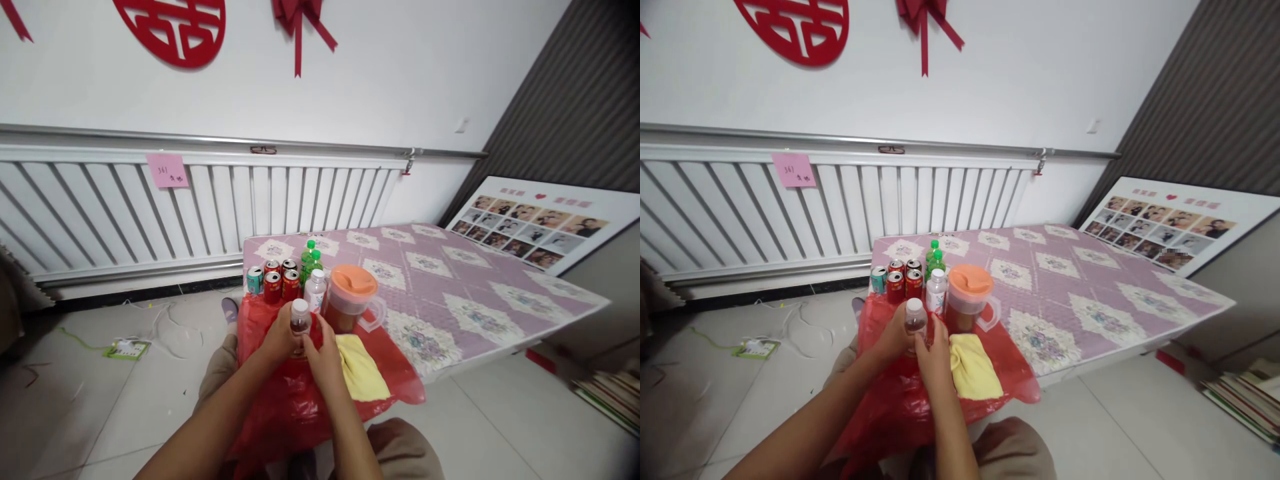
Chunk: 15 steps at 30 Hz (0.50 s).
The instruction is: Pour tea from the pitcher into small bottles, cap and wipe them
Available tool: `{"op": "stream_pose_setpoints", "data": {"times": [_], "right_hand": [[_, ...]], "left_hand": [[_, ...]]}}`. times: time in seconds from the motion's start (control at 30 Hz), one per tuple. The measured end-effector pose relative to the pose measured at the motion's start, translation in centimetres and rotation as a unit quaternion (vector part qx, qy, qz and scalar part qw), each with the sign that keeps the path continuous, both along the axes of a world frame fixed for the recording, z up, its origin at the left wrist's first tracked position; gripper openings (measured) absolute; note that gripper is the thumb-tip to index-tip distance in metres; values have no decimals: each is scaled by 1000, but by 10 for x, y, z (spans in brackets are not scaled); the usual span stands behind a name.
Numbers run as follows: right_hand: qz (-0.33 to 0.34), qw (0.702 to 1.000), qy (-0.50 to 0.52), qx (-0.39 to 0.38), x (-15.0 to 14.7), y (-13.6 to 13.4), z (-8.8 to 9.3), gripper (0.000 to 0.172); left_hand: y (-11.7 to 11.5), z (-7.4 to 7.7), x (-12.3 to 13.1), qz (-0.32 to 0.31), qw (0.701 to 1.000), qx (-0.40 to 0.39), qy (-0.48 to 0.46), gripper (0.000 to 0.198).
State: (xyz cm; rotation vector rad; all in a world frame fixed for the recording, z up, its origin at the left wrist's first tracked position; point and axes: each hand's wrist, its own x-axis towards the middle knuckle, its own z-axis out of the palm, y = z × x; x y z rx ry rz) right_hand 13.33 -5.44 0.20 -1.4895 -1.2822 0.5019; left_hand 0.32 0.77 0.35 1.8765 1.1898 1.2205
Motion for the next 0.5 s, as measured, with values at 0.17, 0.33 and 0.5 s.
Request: {"op": "stream_pose_setpoints", "data": {"times": [0.17, 0.33, 0.5], "right_hand": [[-56, 993, -104, -12, 58, -25, -9, 50], [-123, 949, -251, -146, 89, -38, -17, 56], [-100, 918, -286, -257, 81, -42, -24, 68]], "left_hand": [[-1, -5, -9, 4, 1000, -14, -17, 77], [-2, -12, -21, -1, 999, -39, -18, 76], [-1, -17, -23, -26, 998, -45, -37, 74]]}}
